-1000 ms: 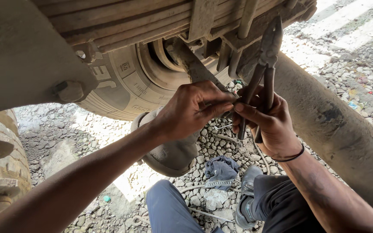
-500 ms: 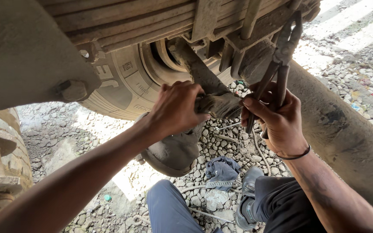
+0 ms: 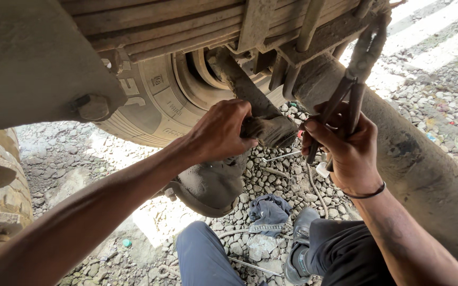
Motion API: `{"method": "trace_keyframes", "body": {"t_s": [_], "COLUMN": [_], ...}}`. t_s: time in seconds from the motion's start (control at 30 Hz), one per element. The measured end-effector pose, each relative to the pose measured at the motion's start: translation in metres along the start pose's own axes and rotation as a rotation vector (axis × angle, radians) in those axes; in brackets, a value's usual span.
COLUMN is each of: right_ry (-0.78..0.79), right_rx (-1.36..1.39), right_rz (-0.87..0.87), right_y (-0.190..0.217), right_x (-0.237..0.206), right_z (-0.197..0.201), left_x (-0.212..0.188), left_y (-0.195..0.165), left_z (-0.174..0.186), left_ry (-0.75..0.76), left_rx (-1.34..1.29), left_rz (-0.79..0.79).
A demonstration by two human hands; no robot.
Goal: The person is working underneath a vehicle on a gravel surface, using pliers to remove a metal clip from a suspension component. They then use a wrench to loosen a bolt on the same assembly.
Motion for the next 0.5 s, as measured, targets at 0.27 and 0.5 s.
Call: {"method": "trace_keyframes", "body": {"t_s": [0.27, 0.5], "right_ry": [-0.225, -0.441], "right_rx": [-0.147, -0.174], "right_rz": [-0.094, -0.304], "right_y": [-0.003, -0.019], "right_x": [0.023, 0.033], "right_z": [0.032, 0.059], "left_x": [-0.01, -0.009], "left_y": [-0.012, -0.006], "left_z": [0.013, 0.01], "left_ry": [-0.06, -0.02], "left_rx": [-0.079, -0.103], "left_rz": [0.05, 0.089]}}
Point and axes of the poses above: each hand's wrist, its own x-axis towards the middle knuckle, its own z-axis out of the back of the hand, y = z × x, the point moved 3 cm from there along x, towards the middle knuckle, and after that the axes turned 8 degrees about z, right-handed, at the moved point
